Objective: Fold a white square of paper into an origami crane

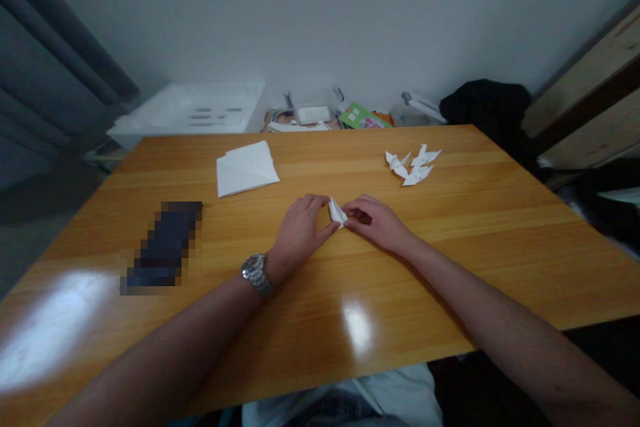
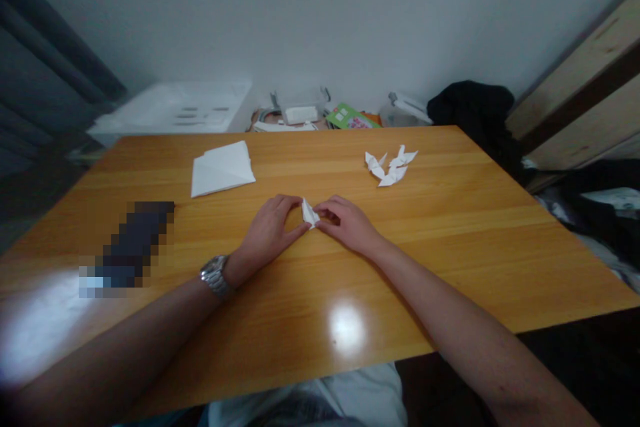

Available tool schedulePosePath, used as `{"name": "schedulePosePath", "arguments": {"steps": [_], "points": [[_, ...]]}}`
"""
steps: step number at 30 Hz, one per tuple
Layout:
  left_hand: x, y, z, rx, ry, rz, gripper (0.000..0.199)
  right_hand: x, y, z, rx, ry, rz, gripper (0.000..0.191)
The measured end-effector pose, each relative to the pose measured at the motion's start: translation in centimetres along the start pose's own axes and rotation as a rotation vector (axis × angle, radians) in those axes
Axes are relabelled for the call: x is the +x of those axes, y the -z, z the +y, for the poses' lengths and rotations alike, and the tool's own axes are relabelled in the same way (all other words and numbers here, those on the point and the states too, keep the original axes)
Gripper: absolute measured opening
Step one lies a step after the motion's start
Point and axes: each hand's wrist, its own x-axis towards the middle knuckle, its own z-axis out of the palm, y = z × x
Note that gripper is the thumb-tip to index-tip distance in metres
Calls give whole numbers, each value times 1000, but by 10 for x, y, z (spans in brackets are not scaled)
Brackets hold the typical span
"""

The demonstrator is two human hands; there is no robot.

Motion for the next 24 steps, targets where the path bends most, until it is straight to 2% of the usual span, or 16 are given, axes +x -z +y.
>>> {"name": "schedulePosePath", "arguments": {"steps": [7, 15, 24], "points": [[1, 0, -1, -55, -11, -9, 44, 0, -1, 1, 45, -45, -7, 15], [3, -1, -6, -101, -40, -23, 30, 1, 1, 1, 47, -81, -36, 12], [4, -4, -8, -132, -86, 0, 26, 3, 1, 2, 9, -36, -43, 13]]}}
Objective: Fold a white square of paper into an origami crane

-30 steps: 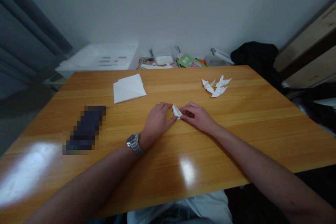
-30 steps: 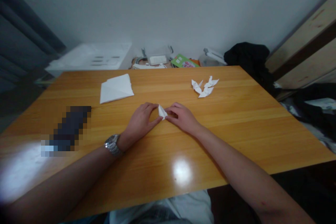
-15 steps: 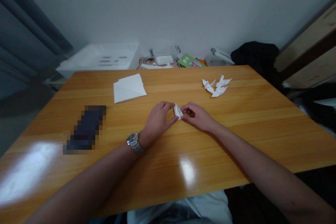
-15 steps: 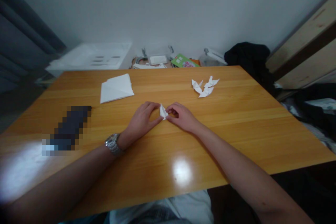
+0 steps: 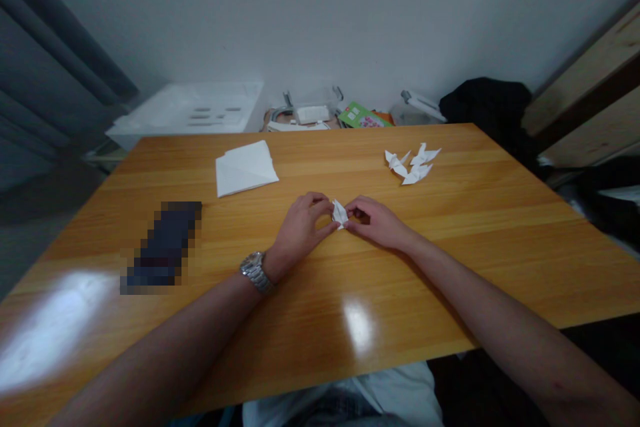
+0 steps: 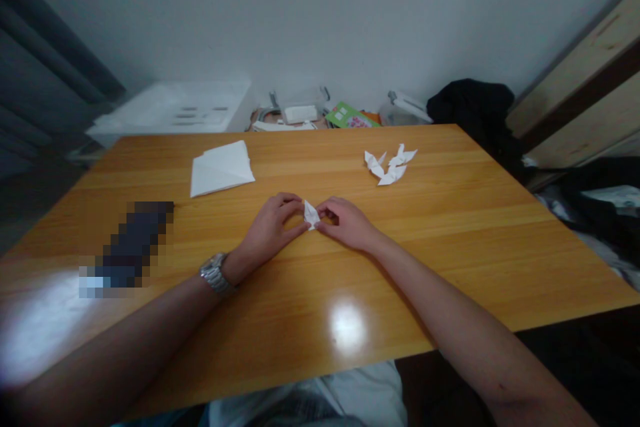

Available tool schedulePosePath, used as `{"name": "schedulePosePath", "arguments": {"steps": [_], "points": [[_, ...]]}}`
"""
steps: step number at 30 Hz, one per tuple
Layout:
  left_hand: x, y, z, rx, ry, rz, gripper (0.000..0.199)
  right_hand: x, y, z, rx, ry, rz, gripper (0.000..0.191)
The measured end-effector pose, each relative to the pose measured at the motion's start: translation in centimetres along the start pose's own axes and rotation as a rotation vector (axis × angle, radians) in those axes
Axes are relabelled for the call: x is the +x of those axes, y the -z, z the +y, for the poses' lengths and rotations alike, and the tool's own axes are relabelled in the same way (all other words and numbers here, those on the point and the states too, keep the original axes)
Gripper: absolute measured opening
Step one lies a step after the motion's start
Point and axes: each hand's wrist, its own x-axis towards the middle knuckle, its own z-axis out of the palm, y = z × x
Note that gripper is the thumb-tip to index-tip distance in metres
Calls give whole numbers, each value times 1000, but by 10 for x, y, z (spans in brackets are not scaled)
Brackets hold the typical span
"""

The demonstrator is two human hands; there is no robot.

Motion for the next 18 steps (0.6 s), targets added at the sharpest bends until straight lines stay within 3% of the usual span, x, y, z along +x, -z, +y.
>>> {"name": "schedulePosePath", "arguments": {"steps": [18], "points": [[1, 3, 6, -38, -44, -55, 18, 0, -2, -1, -5, -37, 44, 6]]}}
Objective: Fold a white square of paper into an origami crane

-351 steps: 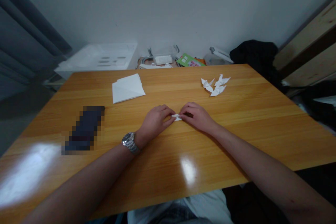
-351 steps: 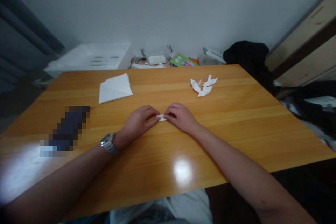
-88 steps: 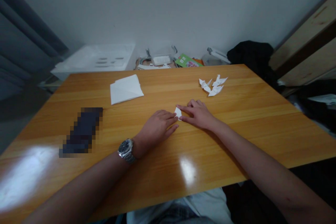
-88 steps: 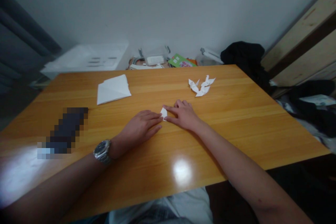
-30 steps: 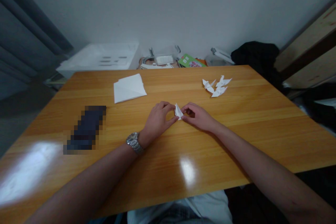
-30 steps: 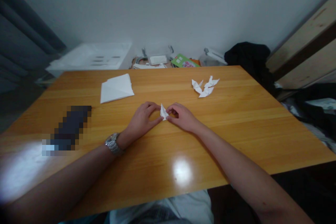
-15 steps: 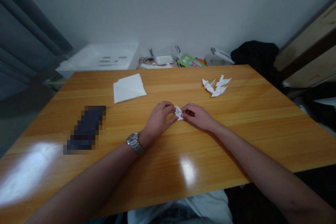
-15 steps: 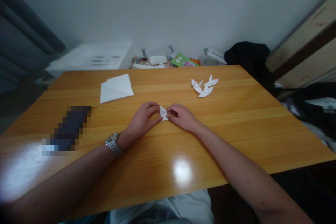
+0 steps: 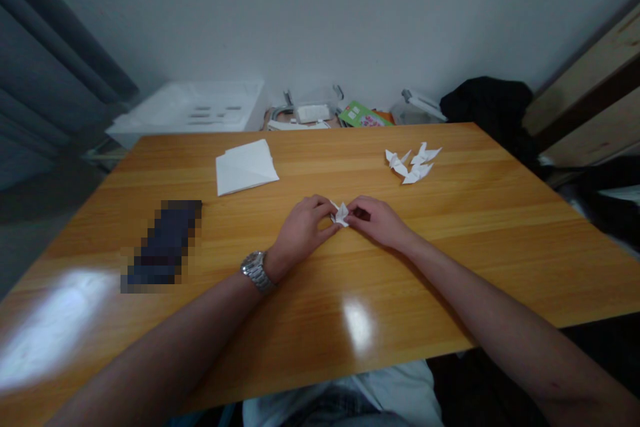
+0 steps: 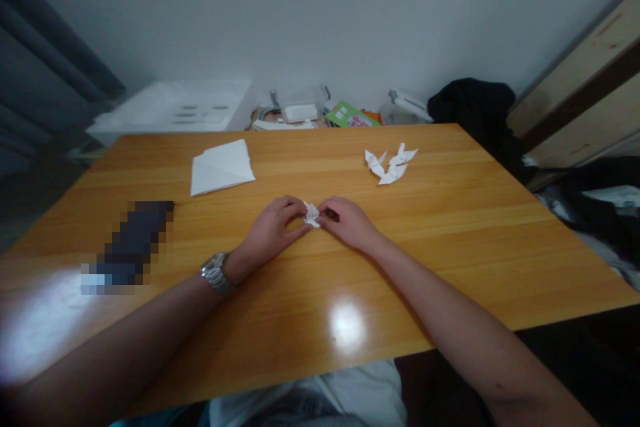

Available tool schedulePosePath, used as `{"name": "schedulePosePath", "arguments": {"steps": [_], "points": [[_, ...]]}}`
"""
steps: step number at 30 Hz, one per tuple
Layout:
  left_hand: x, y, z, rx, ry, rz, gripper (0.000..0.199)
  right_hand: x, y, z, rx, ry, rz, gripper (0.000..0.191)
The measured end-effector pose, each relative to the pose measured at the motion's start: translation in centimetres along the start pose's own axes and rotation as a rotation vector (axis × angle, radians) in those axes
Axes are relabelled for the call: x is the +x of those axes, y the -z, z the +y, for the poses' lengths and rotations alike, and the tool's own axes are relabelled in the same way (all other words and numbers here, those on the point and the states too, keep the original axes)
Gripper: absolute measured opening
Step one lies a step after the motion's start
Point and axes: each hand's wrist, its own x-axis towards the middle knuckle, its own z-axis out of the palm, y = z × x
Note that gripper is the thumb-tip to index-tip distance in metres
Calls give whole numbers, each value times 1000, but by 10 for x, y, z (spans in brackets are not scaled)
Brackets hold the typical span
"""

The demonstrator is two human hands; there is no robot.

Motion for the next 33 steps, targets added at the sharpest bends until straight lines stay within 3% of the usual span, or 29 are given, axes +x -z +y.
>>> {"name": "schedulePosePath", "arguments": {"steps": [24, 33], "points": [[1, 2, 1, -32, 41, -25, 11, -2, 0, -8, -160, 92, 28, 12], [0, 2, 1, -27, 35, -38, 13, -2, 6, -4, -127, 143, -37, 8]]}}
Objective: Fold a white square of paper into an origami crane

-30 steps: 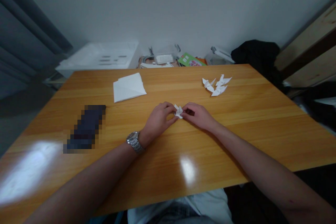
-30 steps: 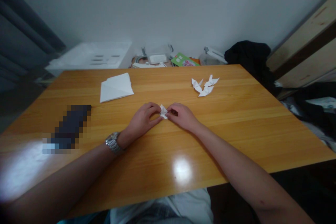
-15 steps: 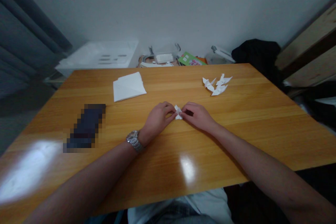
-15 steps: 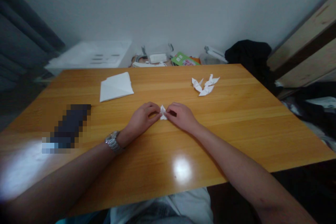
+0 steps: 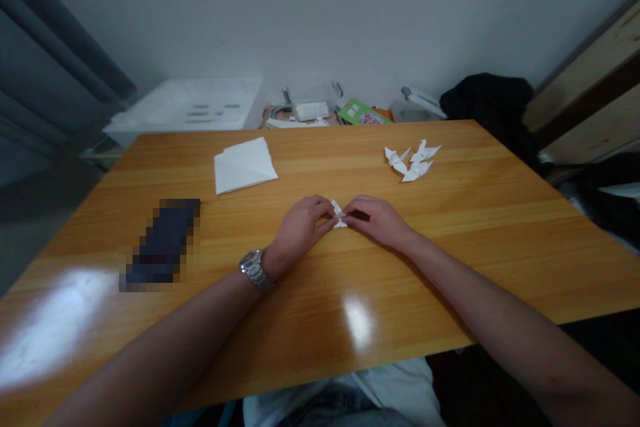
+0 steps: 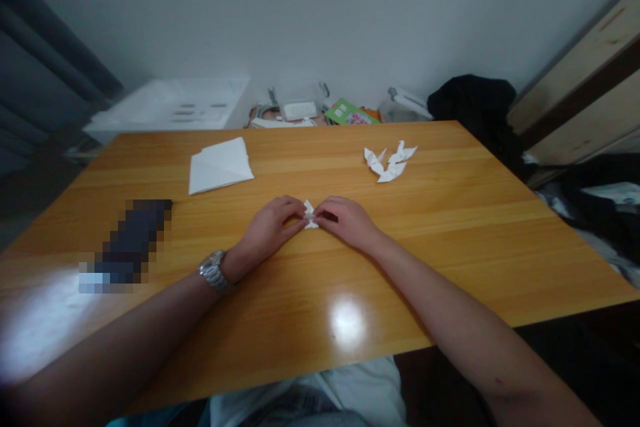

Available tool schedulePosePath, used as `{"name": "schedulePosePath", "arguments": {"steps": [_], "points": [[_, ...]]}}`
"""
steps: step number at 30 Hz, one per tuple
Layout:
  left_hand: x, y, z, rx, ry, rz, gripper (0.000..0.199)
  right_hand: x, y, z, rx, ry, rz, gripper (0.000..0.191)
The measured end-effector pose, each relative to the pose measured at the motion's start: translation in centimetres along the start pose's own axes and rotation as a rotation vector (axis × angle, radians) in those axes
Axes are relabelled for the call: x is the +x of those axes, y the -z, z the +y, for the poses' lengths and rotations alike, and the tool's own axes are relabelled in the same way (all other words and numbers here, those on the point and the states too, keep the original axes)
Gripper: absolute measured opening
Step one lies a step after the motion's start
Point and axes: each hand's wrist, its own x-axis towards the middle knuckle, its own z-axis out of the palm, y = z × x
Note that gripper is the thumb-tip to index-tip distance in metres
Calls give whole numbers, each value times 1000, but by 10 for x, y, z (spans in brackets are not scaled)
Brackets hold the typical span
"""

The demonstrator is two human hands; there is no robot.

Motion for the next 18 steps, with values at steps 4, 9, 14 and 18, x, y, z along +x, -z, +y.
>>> {"name": "schedulePosePath", "arguments": {"steps": [4, 9, 14, 18], "points": [[-2, 1, 3, 12, -32, -17, 14, 1, 0, -3, -29, -5, -1, 8], [-4, 1, 2, 39, -51, -32, 15, 0, -1, -4, -37, 16, -2, 8], [-3, 1, 1, 56, -66, -55, 14, -1, -1, -2, -57, 66, -7, 6], [-3, 1, 1, 45, -74, -53, 13, -1, -1, -1, -49, 71, -19, 7]]}}
